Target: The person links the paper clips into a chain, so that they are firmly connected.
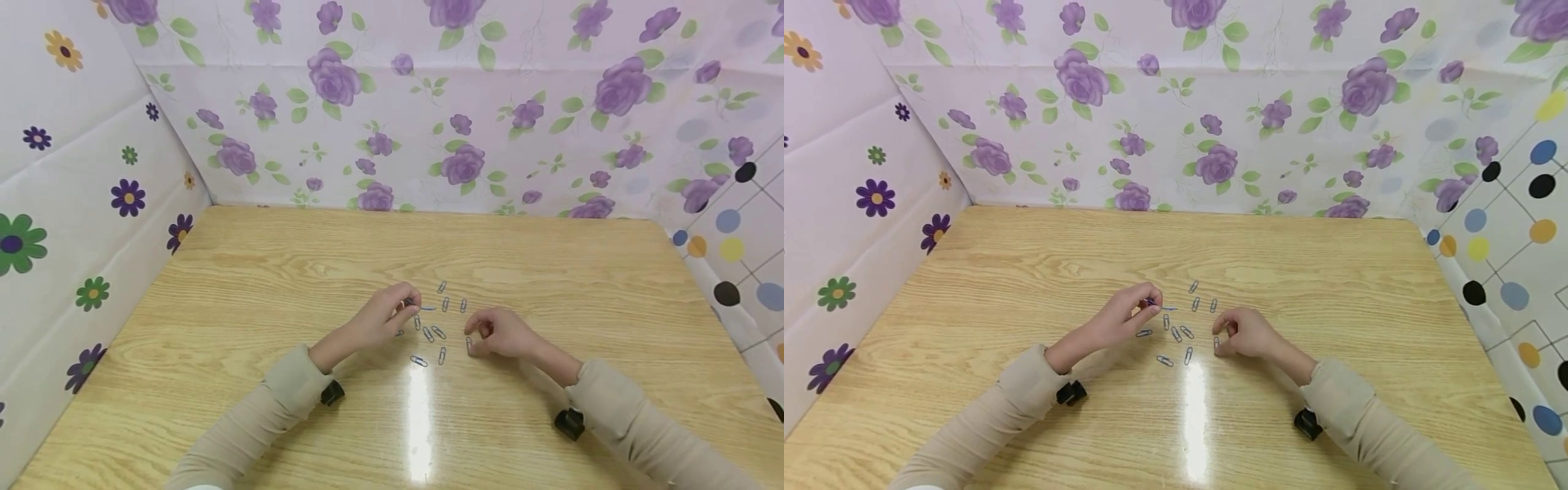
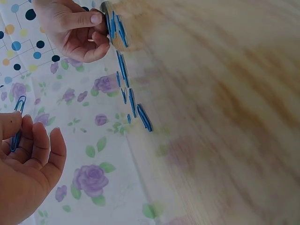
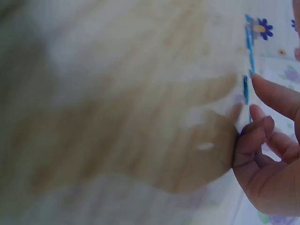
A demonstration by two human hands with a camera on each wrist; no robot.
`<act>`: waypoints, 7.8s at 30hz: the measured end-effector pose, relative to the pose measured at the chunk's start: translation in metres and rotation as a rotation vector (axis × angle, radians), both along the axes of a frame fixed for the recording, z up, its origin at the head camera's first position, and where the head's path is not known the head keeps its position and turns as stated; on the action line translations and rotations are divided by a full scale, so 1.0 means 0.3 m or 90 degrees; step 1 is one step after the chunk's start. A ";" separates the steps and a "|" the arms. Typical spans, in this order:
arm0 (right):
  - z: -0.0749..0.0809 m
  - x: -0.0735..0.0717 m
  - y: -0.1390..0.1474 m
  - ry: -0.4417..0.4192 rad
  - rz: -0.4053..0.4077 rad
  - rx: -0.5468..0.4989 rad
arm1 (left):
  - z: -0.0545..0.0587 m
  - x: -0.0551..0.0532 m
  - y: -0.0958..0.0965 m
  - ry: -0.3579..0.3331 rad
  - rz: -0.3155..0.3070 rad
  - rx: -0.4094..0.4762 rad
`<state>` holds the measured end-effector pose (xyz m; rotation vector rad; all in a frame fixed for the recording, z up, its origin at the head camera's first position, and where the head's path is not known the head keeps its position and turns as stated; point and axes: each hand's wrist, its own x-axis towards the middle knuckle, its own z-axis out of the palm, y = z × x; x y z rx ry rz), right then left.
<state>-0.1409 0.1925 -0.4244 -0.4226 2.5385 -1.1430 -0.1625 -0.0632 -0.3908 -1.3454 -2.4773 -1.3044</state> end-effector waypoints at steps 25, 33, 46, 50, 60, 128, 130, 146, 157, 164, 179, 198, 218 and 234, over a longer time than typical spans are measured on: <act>0.018 0.011 -0.004 -0.013 -0.006 -0.002 | 0.008 0.000 -0.003 -0.010 0.004 -0.015; 0.037 0.009 -0.003 -0.034 -0.023 -0.038 | 0.010 -0.001 -0.003 -0.007 0.005 -0.021; 0.077 0.012 -0.016 -0.006 -0.039 -0.091 | 0.016 0.001 -0.003 -0.012 0.003 -0.020; 0.097 0.016 -0.025 -0.013 -0.043 -0.120 | 0.013 0.001 -0.002 -0.015 0.007 -0.024; 0.148 0.021 -0.055 -0.020 -0.057 -0.170 | 0.013 0.000 0.000 -0.024 0.011 -0.031; 0.176 0.018 -0.149 0.073 -0.017 -0.231 | 0.022 0.021 0.032 0.047 -0.013 -0.009; 0.175 0.018 -0.148 0.079 -0.008 -0.231 | 0.021 0.021 0.033 0.054 -0.013 -0.006; 0.184 0.006 -0.142 0.103 0.031 -0.194 | 0.029 0.026 0.017 0.048 -0.002 -0.004; 0.179 0.003 -0.120 0.122 0.036 -0.185 | 0.043 0.015 0.007 0.060 -0.024 0.037; 0.186 0.012 -0.113 0.132 0.032 -0.179 | 0.034 0.014 0.002 -0.007 -0.019 0.071; 0.181 0.021 -0.117 0.213 0.033 -0.153 | 0.024 0.017 0.003 -0.173 -0.017 0.122; 0.172 0.014 -0.143 0.243 0.035 -0.136 | 0.061 0.042 0.038 -0.167 0.049 0.094; 0.138 -0.063 -0.044 0.184 -0.015 -0.033 | 0.001 0.009 0.032 -0.122 0.045 0.059; 0.071 -0.165 0.016 0.143 0.002 0.039 | 0.008 0.008 0.027 -0.131 0.047 0.058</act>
